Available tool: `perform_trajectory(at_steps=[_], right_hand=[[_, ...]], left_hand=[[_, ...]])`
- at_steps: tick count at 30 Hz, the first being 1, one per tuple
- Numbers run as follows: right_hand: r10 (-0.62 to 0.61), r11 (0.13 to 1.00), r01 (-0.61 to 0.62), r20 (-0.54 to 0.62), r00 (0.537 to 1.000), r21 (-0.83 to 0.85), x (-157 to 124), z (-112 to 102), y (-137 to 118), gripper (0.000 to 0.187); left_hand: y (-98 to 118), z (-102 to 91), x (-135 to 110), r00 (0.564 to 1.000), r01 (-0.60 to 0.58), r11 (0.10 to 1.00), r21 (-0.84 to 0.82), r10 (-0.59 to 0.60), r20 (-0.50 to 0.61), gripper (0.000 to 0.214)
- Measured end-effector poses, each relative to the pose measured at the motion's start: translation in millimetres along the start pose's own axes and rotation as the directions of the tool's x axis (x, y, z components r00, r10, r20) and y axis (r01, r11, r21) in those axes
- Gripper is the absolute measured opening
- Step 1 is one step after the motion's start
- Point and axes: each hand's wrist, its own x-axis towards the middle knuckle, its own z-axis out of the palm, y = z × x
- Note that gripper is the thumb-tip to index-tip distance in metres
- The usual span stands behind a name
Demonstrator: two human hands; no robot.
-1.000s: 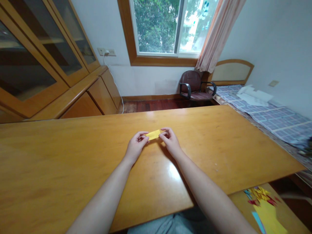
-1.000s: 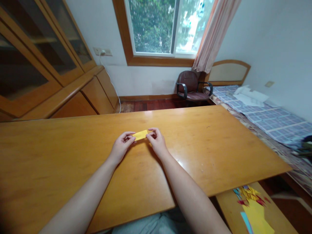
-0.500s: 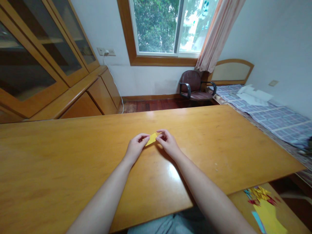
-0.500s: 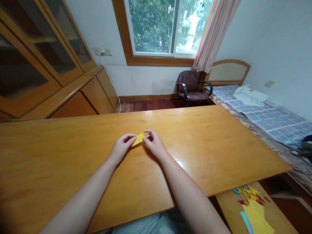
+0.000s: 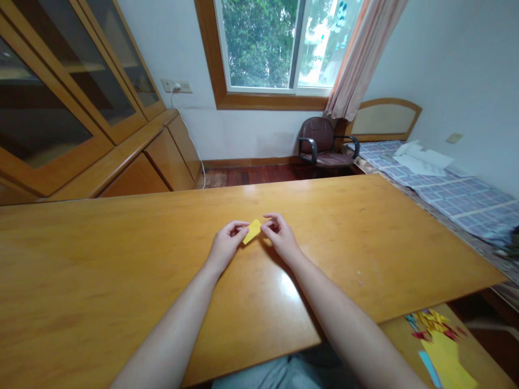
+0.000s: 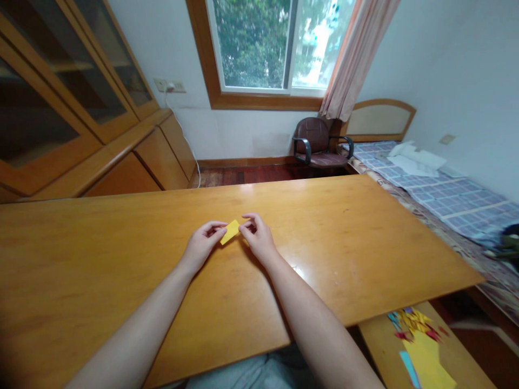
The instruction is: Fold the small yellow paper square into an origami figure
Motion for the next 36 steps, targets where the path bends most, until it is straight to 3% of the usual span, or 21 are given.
perform_trajectory(at_steps=[9,17,26,36], right_hand=[[-0.109,0.983,0.106,-0.009,0.994,-0.150,-0.7,-0.9,0.5,0.021],[-0.097,0.984,0.103,0.045,0.994,-0.144,-2.4,-1.4,-3.1,0.022],[-0.118,0.981,0.109,-0.046,0.992,-0.162,-1.9,-0.9,-4.8,0.017],[-0.132,0.956,0.157,0.115,0.985,-0.246,-3.4,0.4,-13.1,0.015]], left_hand=[[5.1,-1.8,0.2,0.997,-0.020,0.997,0.075,0.015,0.070,0.027],[2.9,-3.3,-0.3,0.996,-0.057,0.990,0.129,0.048,0.074,0.026],[4.8,-2.3,-0.6,0.998,-0.055,0.992,0.113,0.058,-0.023,0.024],[3.2,-3.4,1.5,0.993,-0.101,0.981,0.164,0.109,-0.040,0.025]])
